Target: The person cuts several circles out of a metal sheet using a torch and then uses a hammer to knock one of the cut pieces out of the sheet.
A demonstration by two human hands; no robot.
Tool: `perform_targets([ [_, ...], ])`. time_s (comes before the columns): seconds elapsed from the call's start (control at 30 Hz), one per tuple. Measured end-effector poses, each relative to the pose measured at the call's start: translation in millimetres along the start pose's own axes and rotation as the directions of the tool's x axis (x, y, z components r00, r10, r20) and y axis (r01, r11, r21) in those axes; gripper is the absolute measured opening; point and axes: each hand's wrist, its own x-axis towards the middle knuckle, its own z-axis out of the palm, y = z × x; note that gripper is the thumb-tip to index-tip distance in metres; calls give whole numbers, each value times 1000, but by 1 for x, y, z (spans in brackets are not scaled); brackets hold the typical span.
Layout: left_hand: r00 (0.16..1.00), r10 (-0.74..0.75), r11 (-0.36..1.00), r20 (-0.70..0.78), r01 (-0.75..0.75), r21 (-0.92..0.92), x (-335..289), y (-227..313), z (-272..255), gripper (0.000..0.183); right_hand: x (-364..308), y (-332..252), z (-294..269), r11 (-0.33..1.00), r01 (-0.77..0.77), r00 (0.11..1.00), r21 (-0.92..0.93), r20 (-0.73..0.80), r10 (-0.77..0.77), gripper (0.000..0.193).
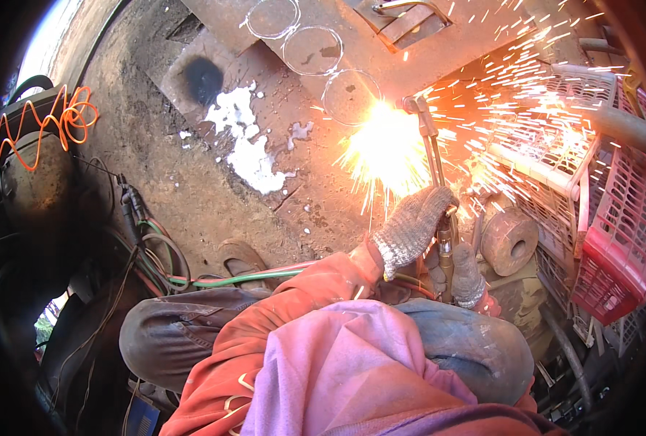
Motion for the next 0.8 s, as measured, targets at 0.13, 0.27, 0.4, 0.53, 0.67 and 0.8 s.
perform_targets([
  [0.13, 989, -144, 985, 5, 144, -95, 1, 4, 4, 28, 0, -1, -1, 999, 23, 1000, 26, 17, -23, 65],
  [0.27, 997, 53, 982, 54, -62, 179, -2, 11, -2, 32, 2, -8, 5, 999, 19, 999, -30, 28, -18, 66],
  [0.4, 950, 296, 841, 94, -306, 446, 0, 7, -6, 31, 5, 7, 22, 992, 115, 981, -43, -153, -120, 65],
  [0.53, 933, 332, 793, 136, -354, 496, -2, 4, -9, 28, 3, 5, -1, 1000, 16, 1000, -27, 4, -15, 63],
  [0.67, 984, 158, 952, 79, -173, 252, -3, -2, -6, 29, -2, -15, 6, 991, -26, 996, -134, 78, 37, 64],
  [0.8, 905, 397, 689, 153, -404, 602, -3, 8, -9, 28, 2, 3, -8, 993, -9, 999, -118, 49, 15, 62],
])
